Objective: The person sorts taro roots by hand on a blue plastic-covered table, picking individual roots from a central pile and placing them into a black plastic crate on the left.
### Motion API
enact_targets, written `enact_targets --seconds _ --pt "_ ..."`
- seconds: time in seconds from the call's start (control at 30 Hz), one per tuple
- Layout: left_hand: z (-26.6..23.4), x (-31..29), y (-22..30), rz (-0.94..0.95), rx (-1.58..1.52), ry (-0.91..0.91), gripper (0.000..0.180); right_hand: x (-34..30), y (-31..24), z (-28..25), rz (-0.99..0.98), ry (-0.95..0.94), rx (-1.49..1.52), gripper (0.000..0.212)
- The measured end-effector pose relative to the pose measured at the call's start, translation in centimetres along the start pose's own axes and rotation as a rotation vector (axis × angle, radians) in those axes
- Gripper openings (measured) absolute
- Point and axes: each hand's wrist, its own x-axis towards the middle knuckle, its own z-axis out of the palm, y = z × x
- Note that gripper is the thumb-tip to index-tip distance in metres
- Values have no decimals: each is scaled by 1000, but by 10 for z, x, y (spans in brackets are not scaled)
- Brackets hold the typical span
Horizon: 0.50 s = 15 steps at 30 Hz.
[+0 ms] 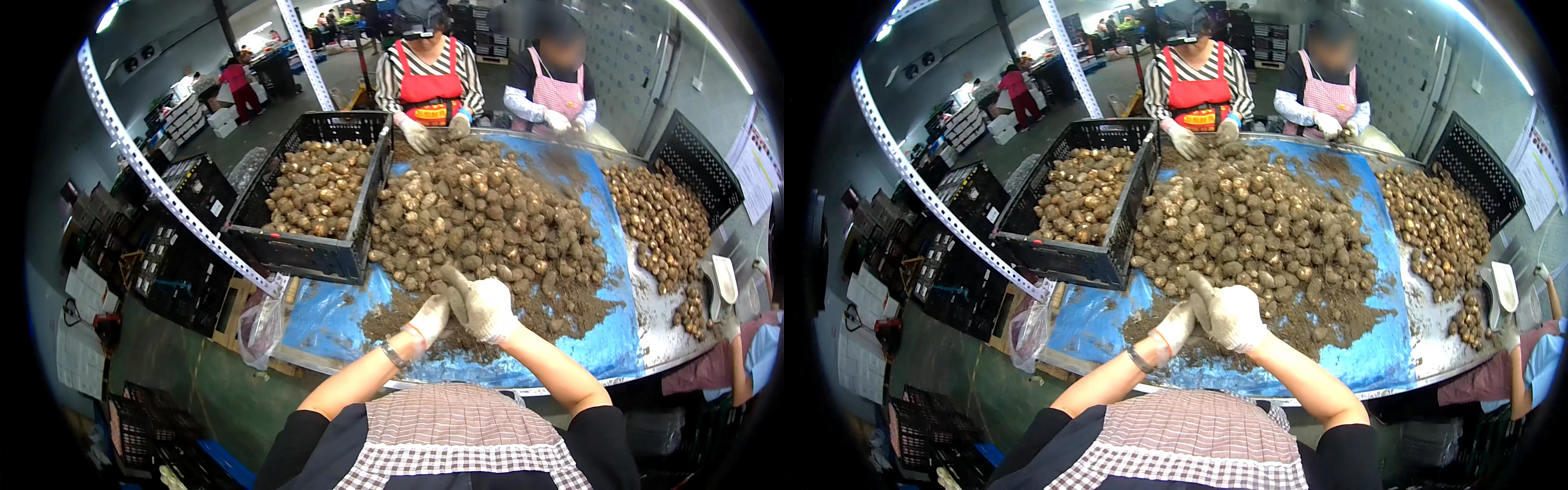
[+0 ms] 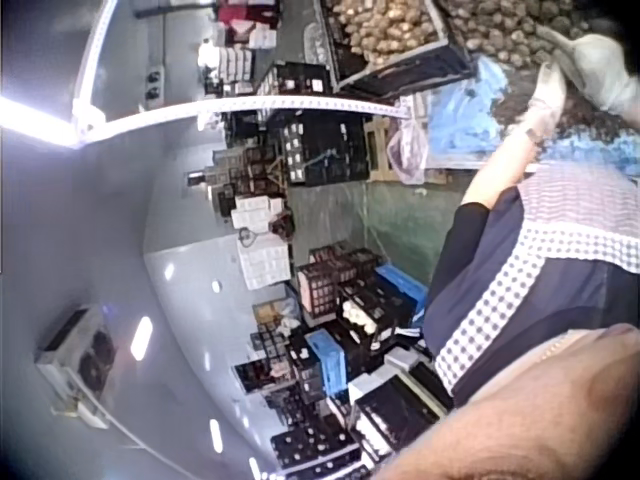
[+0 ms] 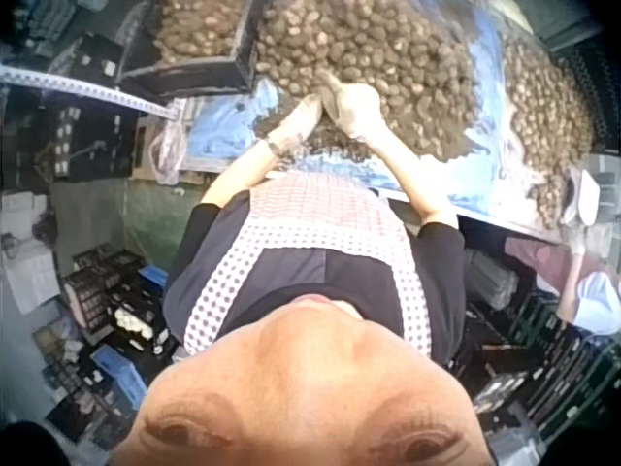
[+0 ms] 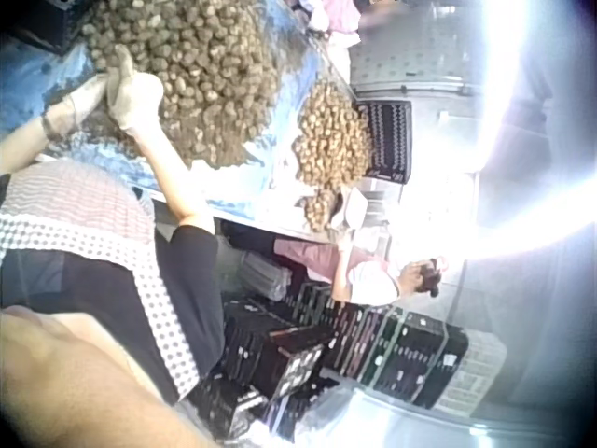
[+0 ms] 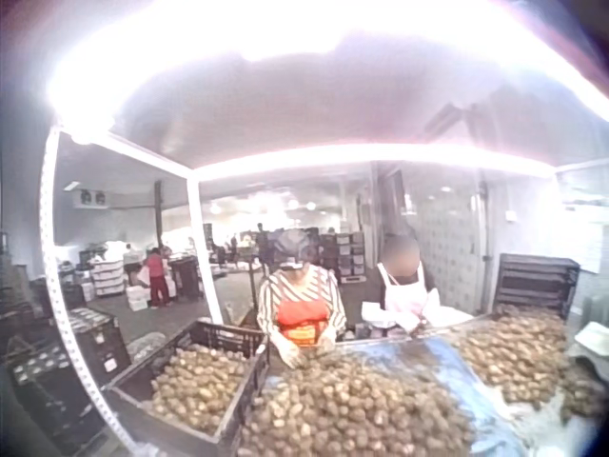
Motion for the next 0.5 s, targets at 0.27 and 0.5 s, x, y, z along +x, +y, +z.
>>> enact_targets --seconds 0.27,0.5 --pt "2 6 -19 1038 1087 414 26 -24 27 46 879 -145 1118 45" --pt "-5 31 -37 902 974 307 30 -25 20 35 269 282 487 33"
